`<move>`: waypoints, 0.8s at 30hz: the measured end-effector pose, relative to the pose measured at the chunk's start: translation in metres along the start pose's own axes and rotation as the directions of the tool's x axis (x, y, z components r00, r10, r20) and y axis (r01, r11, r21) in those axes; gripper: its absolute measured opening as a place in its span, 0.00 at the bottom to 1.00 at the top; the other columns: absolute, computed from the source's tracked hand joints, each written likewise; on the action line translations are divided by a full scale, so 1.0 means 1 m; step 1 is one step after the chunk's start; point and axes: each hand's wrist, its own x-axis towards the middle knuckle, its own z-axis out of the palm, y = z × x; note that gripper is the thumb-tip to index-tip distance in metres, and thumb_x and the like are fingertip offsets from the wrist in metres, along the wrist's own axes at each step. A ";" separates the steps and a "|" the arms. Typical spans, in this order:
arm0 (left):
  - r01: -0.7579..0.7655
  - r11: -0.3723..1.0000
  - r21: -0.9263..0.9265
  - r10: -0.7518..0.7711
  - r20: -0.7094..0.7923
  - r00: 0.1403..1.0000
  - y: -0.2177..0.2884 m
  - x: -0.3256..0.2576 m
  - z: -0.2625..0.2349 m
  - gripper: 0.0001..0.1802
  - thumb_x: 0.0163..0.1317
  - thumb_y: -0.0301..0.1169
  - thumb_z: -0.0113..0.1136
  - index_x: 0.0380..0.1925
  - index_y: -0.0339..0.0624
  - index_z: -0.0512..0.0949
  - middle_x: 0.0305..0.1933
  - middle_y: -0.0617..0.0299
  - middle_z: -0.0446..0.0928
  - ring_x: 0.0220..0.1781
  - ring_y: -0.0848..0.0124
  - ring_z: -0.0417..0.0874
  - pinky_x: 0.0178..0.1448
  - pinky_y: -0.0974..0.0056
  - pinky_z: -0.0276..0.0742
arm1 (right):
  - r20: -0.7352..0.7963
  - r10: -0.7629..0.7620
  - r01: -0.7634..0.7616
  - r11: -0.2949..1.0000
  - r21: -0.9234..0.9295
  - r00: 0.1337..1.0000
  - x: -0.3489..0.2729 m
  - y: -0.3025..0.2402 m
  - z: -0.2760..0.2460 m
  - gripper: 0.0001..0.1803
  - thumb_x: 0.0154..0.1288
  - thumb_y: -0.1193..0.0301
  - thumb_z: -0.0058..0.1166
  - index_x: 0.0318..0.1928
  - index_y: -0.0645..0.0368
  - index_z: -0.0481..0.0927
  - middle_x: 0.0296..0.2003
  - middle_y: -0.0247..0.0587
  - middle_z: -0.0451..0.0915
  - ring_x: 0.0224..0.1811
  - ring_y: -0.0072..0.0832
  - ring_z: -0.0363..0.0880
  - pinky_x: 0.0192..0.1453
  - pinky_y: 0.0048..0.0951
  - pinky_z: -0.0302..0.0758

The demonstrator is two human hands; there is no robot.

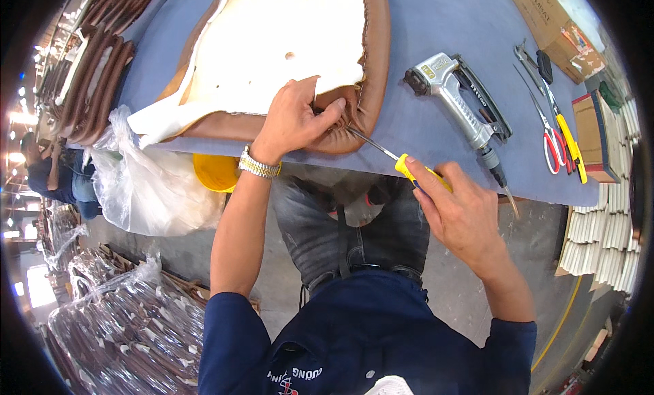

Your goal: The person staples white fabric onto a brown cushion base using a pneumatic staple gun. They repeatedly pull the fabric taut, fire staples along the edges, and use a yellow-handled screwdriver to tuck and smooth the fabric into the cushion's crevices. The person works around the perimeter of the cushion, adjusting the fabric and securing it in place.

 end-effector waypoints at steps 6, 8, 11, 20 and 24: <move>0.035 0.999 0.005 -0.035 -0.002 0.999 -0.008 -0.005 0.001 0.23 0.59 0.42 0.71 0.21 0.35 0.72 0.18 0.48 0.69 0.21 0.48 0.70 0.28 0.52 0.67 | 0.040 -0.048 0.055 0.980 -0.192 0.998 0.010 -0.010 -0.022 0.27 0.66 0.67 0.67 0.66 0.44 0.82 0.33 0.35 0.72 0.27 0.29 0.80 0.26 0.32 0.75; 0.032 0.999 0.012 -0.032 -0.004 0.999 -0.008 -0.004 0.001 0.24 0.59 0.42 0.72 0.20 0.35 0.72 0.19 0.49 0.70 0.22 0.48 0.70 0.30 0.53 0.68 | 0.081 -0.032 0.050 0.972 -0.231 0.996 0.013 -0.012 -0.025 0.30 0.65 0.68 0.68 0.68 0.47 0.80 0.33 0.35 0.73 0.28 0.30 0.80 0.27 0.32 0.72; 0.034 0.999 0.012 -0.034 -0.012 0.999 -0.007 -0.003 0.000 0.24 0.58 0.42 0.72 0.20 0.35 0.71 0.21 0.50 0.70 0.24 0.48 0.70 0.34 0.53 0.69 | 0.150 -0.038 0.077 0.962 -0.261 0.988 0.017 -0.022 -0.029 0.31 0.66 0.67 0.68 0.70 0.49 0.78 0.32 0.36 0.72 0.25 0.30 0.79 0.27 0.30 0.72; 0.047 0.994 0.096 -0.058 0.115 0.992 0.005 -0.006 -0.006 0.18 0.61 0.38 0.73 0.44 0.36 0.86 0.33 0.53 0.85 0.31 0.56 0.77 0.42 0.56 0.74 | 0.361 0.092 -0.157 0.975 0.157 0.928 0.055 -0.005 -0.049 0.22 0.72 0.70 0.61 0.64 0.59 0.80 0.36 0.54 0.86 0.30 0.51 0.84 0.34 0.47 0.77; -0.015 1.000 -0.021 0.018 0.181 0.983 0.006 0.001 -0.004 0.17 0.62 0.37 0.72 0.44 0.36 0.86 0.35 0.53 0.85 0.31 0.56 0.77 0.43 0.57 0.74 | 0.352 0.167 -0.306 0.869 0.388 0.921 0.038 0.015 -0.020 0.19 0.79 0.65 0.53 0.64 0.55 0.78 0.31 0.43 0.85 0.19 0.34 0.78 0.25 0.36 0.74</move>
